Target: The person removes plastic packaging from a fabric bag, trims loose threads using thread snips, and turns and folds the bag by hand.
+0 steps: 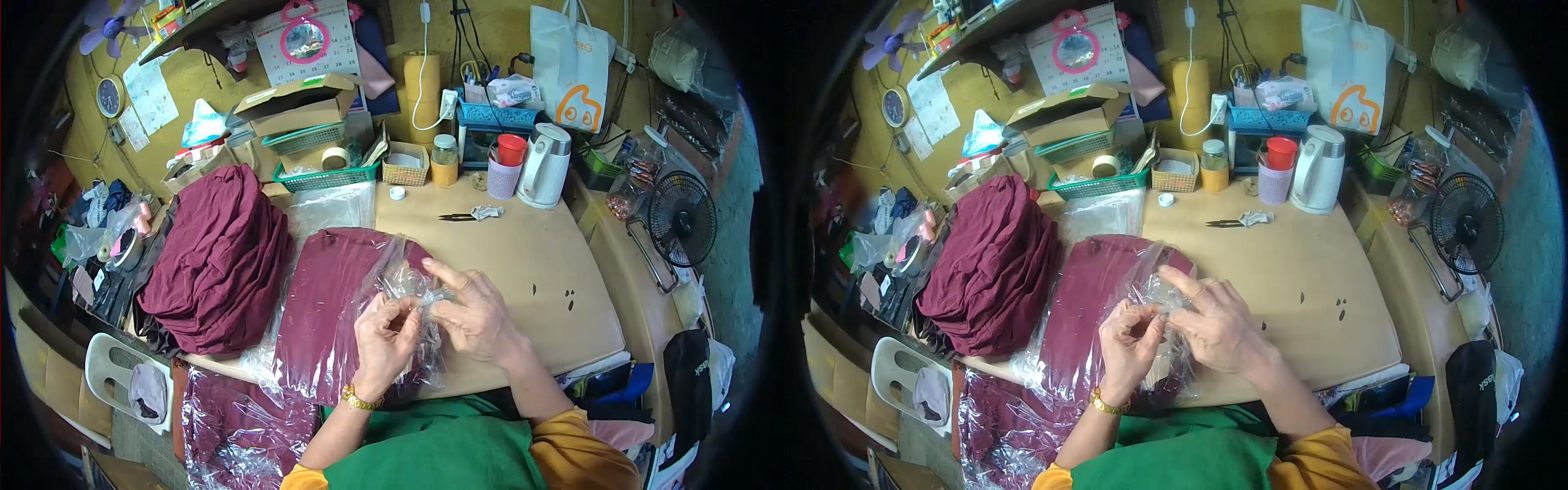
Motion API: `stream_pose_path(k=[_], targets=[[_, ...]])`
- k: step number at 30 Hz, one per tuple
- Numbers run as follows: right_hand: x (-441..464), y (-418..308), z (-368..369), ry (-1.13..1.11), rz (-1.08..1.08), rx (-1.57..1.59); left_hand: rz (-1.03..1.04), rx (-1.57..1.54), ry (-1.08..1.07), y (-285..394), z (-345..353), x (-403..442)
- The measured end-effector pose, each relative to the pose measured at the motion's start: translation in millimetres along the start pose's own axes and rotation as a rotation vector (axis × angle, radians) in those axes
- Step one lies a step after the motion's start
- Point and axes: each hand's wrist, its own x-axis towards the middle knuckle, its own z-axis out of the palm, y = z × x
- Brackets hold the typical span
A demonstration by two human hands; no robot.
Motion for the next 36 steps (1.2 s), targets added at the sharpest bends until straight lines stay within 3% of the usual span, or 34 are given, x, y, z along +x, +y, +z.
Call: stream_pose_path(k=[3, 5, 6, 8, 9, 13, 15, 21, 25, 27, 28, 30, 34, 36], targets=[[-1, 7, 13, 0.113, -0.035, 0.082, 0.112, 0.079, 0.003, 7, 3, 1], [-8, 17, 24, 0.112, 0.279, 0.526, 0.171, 0.079, -0.006, 7, 4, -2], [-10, 20, 30, 0.114, 0.278, 0.528, 0.171, 0.082, -0.006, 10, 4, -3], [-12, 24, 40, 0.174, 0.589, 0.973, 0.208, 0.116, -0.030, 15, 1, -4], [-10, 23, 38, 0.162, 0.617, 0.999, 0.144, 0.075, -0.058, 14, 0, -6], [-16, 20, 32, 0.140, 0.500, 0.754, 0.066, 0.001, -0.038, 6, 1, -6], [-14, 13, 18, -0.001, 0.334, 0.607, 0.126, 0.012, -0.043, 7, -4, -3], [-16, 8, 12, 0.052, 0.152, 0.231, 0.124, 0.051, -0.058, 14, 2, -5], [-19, 12, 11, 0.038, 0.137, 0.230, 0.019, -0.053, -0.057, 7, 4, -5], [-24, 28, 15, -0.215, 0.419, 0.918, 0.043, -0.135, -0.094, 1, 3, -4], [-25, 35, 18, -0.212, 0.423, 0.916, 0.042, -0.137, -0.099, 5, 5, -2], [-26, 45, 21, -0.221, 0.780, 1.677, 0.101, -0.287, 0.010, 17, 9, 3], [-24, 40, 22, -0.208, 0.827, 1.506, 0.226, -0.099, -0.082, 19, 3, 8], [-22, 38, 20, -0.205, 0.827, 1.512, 0.434, -0.099, -0.020, 5, 8, 11]])
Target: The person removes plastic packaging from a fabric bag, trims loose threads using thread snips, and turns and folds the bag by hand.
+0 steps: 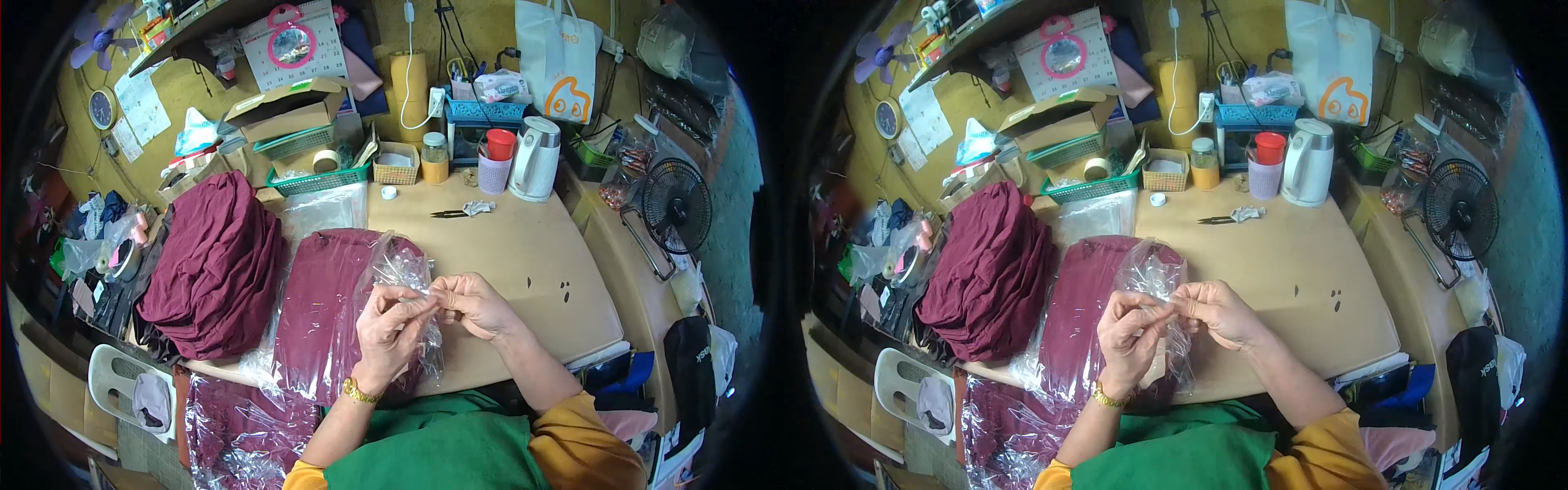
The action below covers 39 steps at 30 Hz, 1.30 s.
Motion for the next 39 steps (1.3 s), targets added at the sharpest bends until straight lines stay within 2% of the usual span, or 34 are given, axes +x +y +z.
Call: stream_pose_path(k=[2, 4, 5, 7, 11, 14, 16, 20, 22, 23, 25, 26, 27, 28, 30, 31, 33, 34, 35, 36, 38, 39], targets=[[-1, -4, -1, 0.002, -0.007, 0.004, 0.036, 0.050, 0.013, 1, 0, 2], [-5, -8, -7, 0.055, -0.066, -0.208, -0.103, 0.087, 0.045, 0, -2, 0], [-8, -15, -10, 0.057, -0.067, -0.208, -0.084, 0.167, 0.039, 0, -7, 3], [-14, -34, -14, 0.164, -0.060, -0.510, -0.067, 0.180, -0.002, 5, -15, 13], [-13, -34, -19, 0.158, -0.055, -0.470, -0.047, 0.095, -0.088, 22, -2, 21], [-11, -27, -12, 0.114, -0.069, -0.311, -0.024, 0.144, -0.127, 12, 5, 16], [-12, -27, -10, 0.095, -0.033, -0.299, 0.118, 0.153, -0.060, 5, 4, 17], [-15, -28, -10, 0.050, 0.020, -0.338, 0.029, 0.220, -0.068, 7, 2, 17], [-18, -41, -4, 0.296, -0.023, -0.661, 0.025, 0.239, -0.053, 11, 0, 18], [-18, -44, -9, 0.300, -0.023, -0.656, 0.017, 0.256, -0.041, 14, -3, 18], [-21, -51, -31, 0.539, -0.194, -0.810, 0.050, 0.270, -0.058, 23, -5, 23], [-21, -56, -48, 0.740, -0.404, -0.932, 0.086, 0.285, -0.067, 24, -5, 26], [-24, -56, -65, 0.947, -0.617, -1.043, -0.008, 0.361, -0.050, 21, -17, 24], [-35, -55, -77, 0.965, -0.615, -1.049, -0.101, 0.360, -0.010, 14, -29, 21], [-55, -54, -94, 1.159, -0.787, -1.070, -0.260, 0.524, -0.065, -22, -54, -3], [-65, -41, -91, 1.071, -0.659, -0.907, -0.259, 0.511, -0.074, -42, -54, -25], [-72, -3, -96, 0.812, -0.422, -0.825, -0.596, 0.736, -0.310, -74, -51, -64], [-68, 5, -93, 0.731, -0.374, -0.970, -0.743, 0.733, -0.426, -72, -44, -69], [-65, 10, -93, 0.645, -0.320, -1.110, -0.669, 0.844, -0.472, -81, -40, -84], [-62, 19, -104, 0.655, -0.314, -1.112, -0.593, 0.953, -0.518, -90, -36, -97], [-51, 33, -130, 0.700, -0.214, -1.372, -0.608, 0.928, -0.522, -86, -39, -95], [-50, 25, -126, 0.704, -0.212, -1.377, -0.601, 0.916, -0.547, -86, -44, -96]])
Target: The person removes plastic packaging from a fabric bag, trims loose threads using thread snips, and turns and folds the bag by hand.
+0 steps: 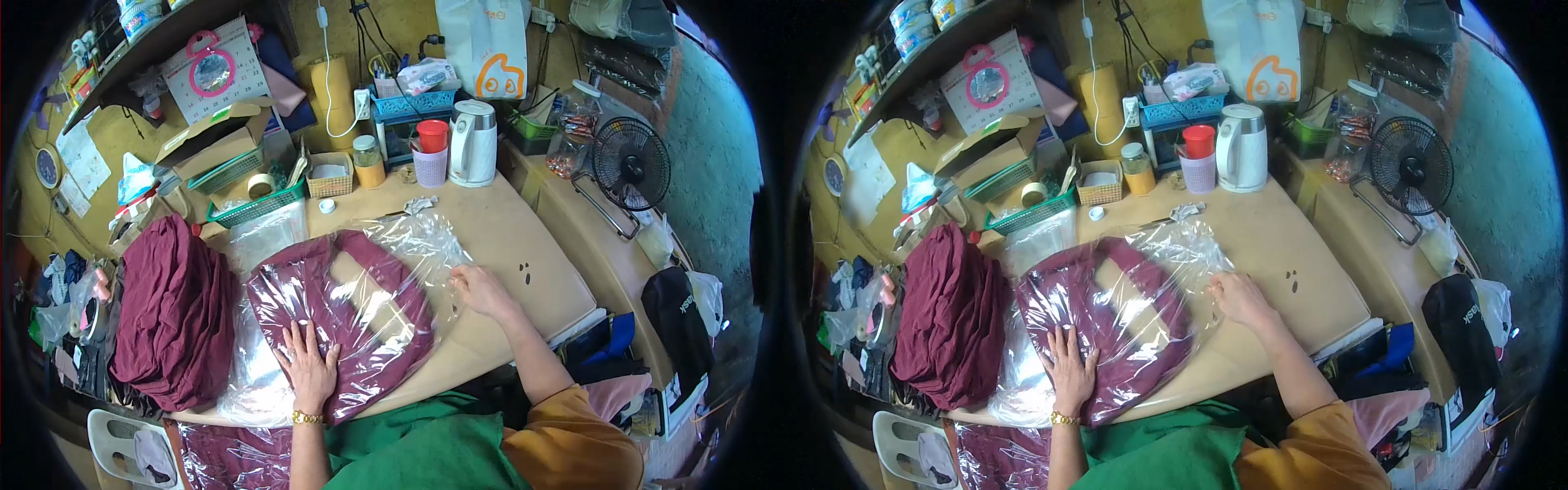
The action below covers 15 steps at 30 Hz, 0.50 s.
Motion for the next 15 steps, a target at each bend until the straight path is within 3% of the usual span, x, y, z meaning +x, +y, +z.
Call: stream_pose_path(k=[3, 5, 6, 8, 12, 14, 15], targets=[[17, -20, -4, -0.229, 0.310, -0.057, 0.013, -0.034, -0.060, -6, -19, 0], [22, -17, 8, -0.195, 0.119, -0.322, -0.058, 0.013, -0.162, 8, -37, 6], [26, -12, 18, -0.196, 0.119, -0.323, -0.050, -0.072, -0.111, 23, -44, 10], [31, -3, 37, -0.130, -0.144, -0.435, -0.020, -0.125, -0.058, 42, -32, 17], [20, -11, 36, -0.234, -0.073, -0.371, 0.071, 0.031, -0.100, 40, -1, 1], [6, -13, 20, -0.035, 0.051, -0.165, 0.091, 0.025, -0.097, 28, -7, -8], [4, -7, 20, -0.043, 0.055, -0.169, 0.090, 0.016, -0.102, 25, -10, -11]])
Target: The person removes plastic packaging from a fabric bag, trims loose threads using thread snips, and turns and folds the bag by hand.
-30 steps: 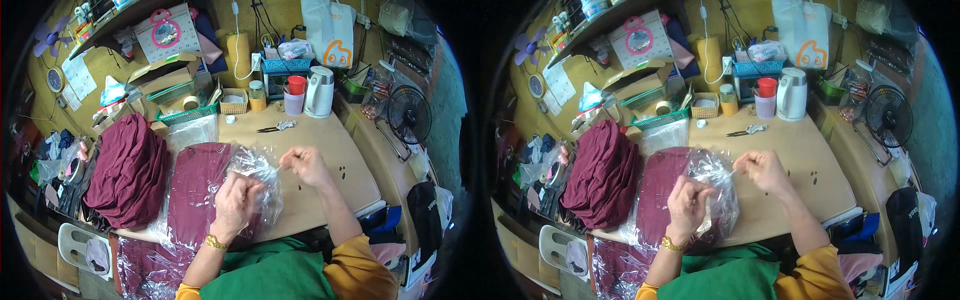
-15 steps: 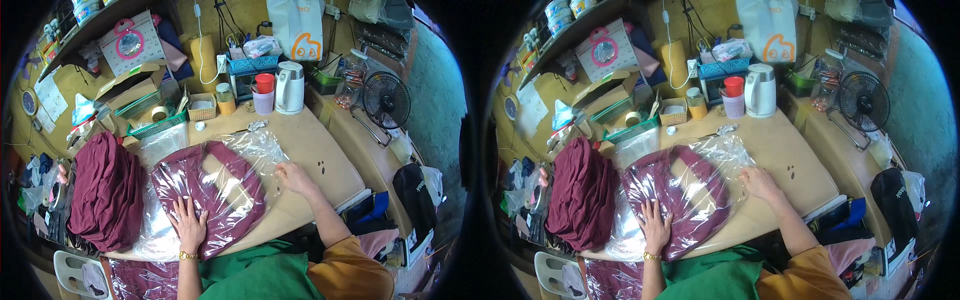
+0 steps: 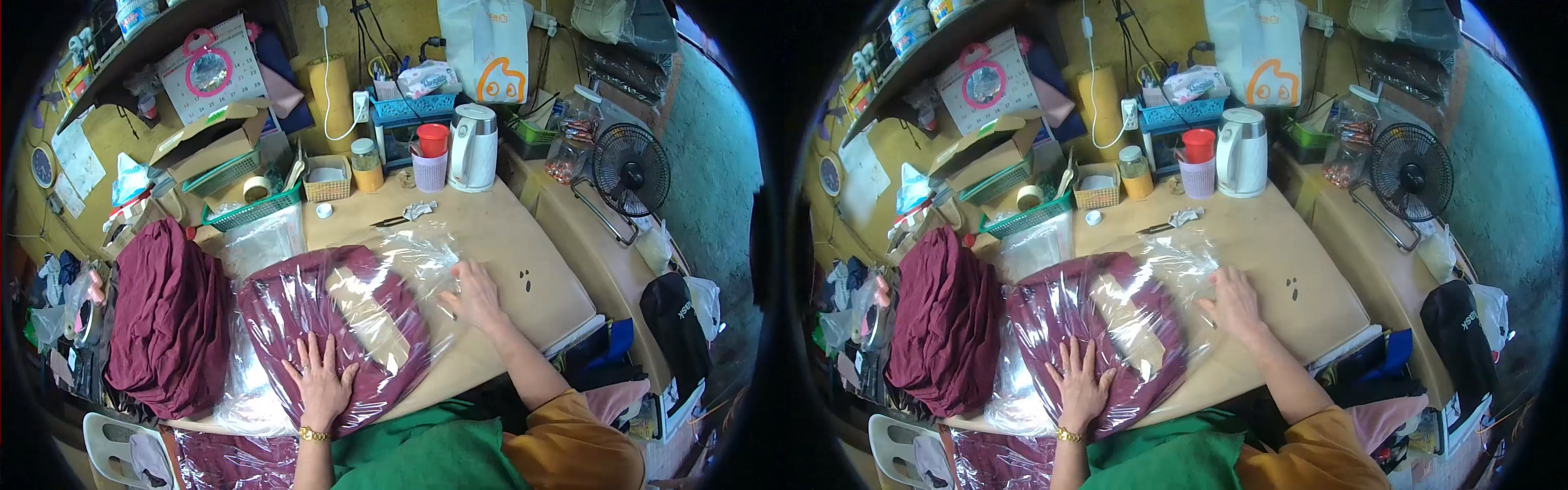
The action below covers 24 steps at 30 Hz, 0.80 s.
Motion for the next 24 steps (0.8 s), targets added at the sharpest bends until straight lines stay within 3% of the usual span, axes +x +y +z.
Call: stream_pose_path(k=[3, 5, 9, 11, 12, 14, 16, 18, 19, 21, 24], targets=[[-3, 12, 5, 0.006, 0.125, -0.096, 0.004, 0.026, 0.016, 0, 2, 0], [-1, 9, 4, -0.064, 0.015, -0.244, 0.001, 0.045, 0.030, 1, 3, 2], [6, 13, 16, 0.022, -0.090, -0.153, -0.001, 0.032, 0.040, 2, 2, 1], [15, 4, -1, -0.254, 0.262, 0.502, -0.003, 0.041, 0.036, 2, 1, 1], [19, 9, -5, -0.256, 0.264, 0.501, -0.002, 0.040, 0.033, 2, 2, 0], [30, 35, -18, -0.415, 0.288, 0.975, -0.003, 0.021, 0.037, 1, 2, 0], [49, 80, -53, -0.135, 0.201, 1.006, 0.004, 0.025, 0.044, -1, 3, 0], [71, 118, -90, 0.233, 0.323, 0.396, 0.008, 0.027, 0.053, -1, 2, -1], [77, 112, -98, 0.234, 0.320, 0.394, 0.005, 0.024, 0.051, -1, 2, -1], [83, 98, -121, 0.422, 0.214, 0.069, 0.017, 0.030, 0.078, -1, 4, -1], [105, 34, -93, 0.101, 0.177, 0.031, 0.017, 0.040, 0.074, -2, 8, 0]])
